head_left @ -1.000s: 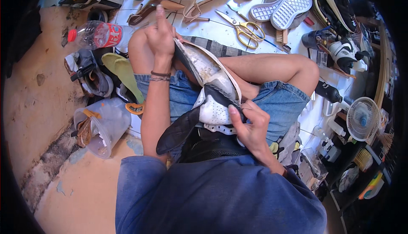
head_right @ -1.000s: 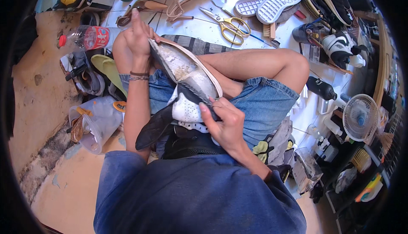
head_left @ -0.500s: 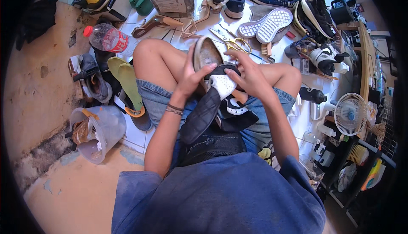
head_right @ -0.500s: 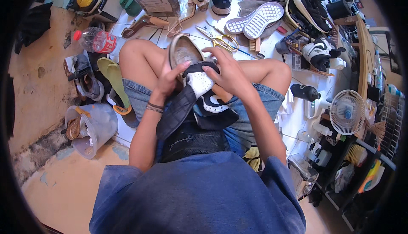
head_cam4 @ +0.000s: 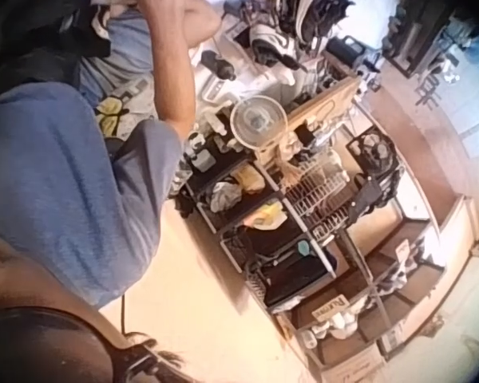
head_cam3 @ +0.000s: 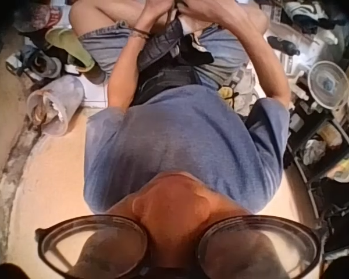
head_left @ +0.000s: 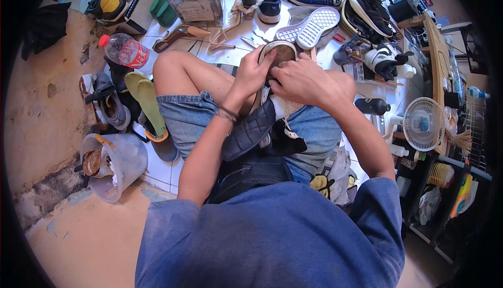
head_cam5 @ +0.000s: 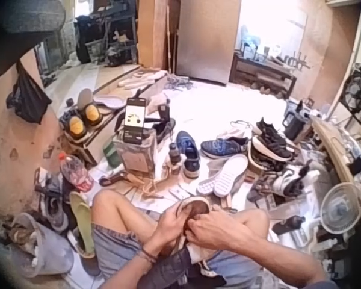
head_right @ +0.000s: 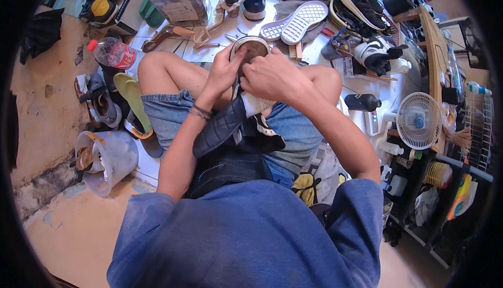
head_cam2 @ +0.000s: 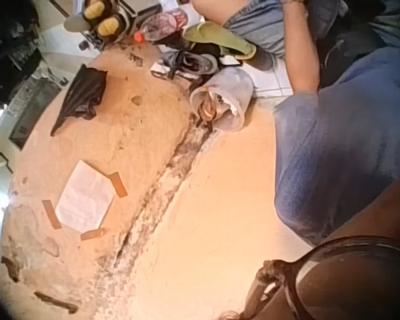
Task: Dismantling and repairing a pair of high-top sneakers.
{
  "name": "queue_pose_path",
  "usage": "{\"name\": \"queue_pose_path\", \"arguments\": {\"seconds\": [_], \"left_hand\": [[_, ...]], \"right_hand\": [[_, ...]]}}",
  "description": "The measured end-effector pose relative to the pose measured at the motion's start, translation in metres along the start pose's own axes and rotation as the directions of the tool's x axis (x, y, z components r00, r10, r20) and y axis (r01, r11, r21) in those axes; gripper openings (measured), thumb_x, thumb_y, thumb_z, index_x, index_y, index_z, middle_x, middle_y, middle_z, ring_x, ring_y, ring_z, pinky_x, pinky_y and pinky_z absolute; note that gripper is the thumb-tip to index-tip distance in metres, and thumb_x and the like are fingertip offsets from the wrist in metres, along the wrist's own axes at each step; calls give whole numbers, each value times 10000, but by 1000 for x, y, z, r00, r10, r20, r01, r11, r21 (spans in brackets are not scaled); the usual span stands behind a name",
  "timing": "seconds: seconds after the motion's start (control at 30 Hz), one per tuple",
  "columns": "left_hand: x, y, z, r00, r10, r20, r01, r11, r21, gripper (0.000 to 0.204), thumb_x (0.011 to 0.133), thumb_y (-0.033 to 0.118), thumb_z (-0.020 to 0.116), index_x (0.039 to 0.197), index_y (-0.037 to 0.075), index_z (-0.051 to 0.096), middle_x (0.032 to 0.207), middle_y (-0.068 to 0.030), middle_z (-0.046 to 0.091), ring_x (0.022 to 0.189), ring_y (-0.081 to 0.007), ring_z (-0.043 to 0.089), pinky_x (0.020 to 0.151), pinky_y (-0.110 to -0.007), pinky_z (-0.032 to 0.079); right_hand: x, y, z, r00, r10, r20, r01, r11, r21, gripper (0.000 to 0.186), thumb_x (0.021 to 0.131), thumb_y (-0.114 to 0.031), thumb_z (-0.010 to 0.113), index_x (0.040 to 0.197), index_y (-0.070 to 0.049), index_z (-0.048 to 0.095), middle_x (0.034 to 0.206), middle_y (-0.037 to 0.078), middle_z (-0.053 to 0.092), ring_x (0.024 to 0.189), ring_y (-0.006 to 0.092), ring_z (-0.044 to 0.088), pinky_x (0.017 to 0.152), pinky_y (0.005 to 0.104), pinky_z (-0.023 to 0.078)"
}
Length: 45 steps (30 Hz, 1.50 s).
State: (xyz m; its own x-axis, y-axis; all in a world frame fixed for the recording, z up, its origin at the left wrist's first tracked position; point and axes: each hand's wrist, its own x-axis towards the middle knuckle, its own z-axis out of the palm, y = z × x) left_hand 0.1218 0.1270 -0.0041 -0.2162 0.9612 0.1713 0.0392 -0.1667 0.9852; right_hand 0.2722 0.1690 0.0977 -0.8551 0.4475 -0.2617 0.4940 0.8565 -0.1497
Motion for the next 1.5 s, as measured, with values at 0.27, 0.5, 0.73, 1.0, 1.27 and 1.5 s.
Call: {"name": "queue_pose_path", "arguments": {"seconds": [0.27,0.5,0.73,1.0,1.27,1.5], "left_hand": [[28,-22,31,997,-34,71,9,944,329,405,997,362,613,1024,-31,705,823,-247,698,792,-385,696,690,-423,514],[38,-48,81,996,-63,60,26,874,485,441,987,384,597,960,-40,715,732,-270,660,700,-420,670,672,-470,494],[44,-59,101,953,-267,142,144,814,562,463,980,402,595,944,-43,716,758,-279,669,746,-419,682,715,-474,505],[31,-70,101,955,-277,110,155,777,610,517,956,398,626,851,-102,705,796,-350,653,827,-502,671,749,-526,517],[32,-79,94,922,-378,85,239,727,643,584,962,430,610,832,-134,686,847,-375,654,864,-490,678,786,-511,527],[30,-84,95,938,-347,25,254,733,631,609,968,423,605,865,-174,674,893,-399,645,933,-512,667,856,-509,523]], "right_hand": [[0,56,42,975,55,213,-156,859,488,644,973,-532,530,850,74,710,773,287,681,738,463,670,740,511,532],[-65,16,87,842,511,-171,-301,709,638,532,971,-409,596,732,57,686,668,302,609,678,490,632,657,556,507],[-92,-23,113,651,726,-222,-385,567,729,456,989,-347,599,732,26,650,621,279,587,632,472,625,586,533,483],[-108,-60,114,596,783,-176,-422,493,761,462,996,-342,603,731,36,629,628,290,588,635,478,624,575,533,476],[-139,-93,104,610,778,-148,-447,492,747,446,999,-319,598,741,43,635,628,288,588,627,477,626,553,524,478],[-164,-98,80,675,724,-143,-459,563,687,468,1009,-347,576,746,34,647,607,275,600,602,471,629,575,541,506]]}}
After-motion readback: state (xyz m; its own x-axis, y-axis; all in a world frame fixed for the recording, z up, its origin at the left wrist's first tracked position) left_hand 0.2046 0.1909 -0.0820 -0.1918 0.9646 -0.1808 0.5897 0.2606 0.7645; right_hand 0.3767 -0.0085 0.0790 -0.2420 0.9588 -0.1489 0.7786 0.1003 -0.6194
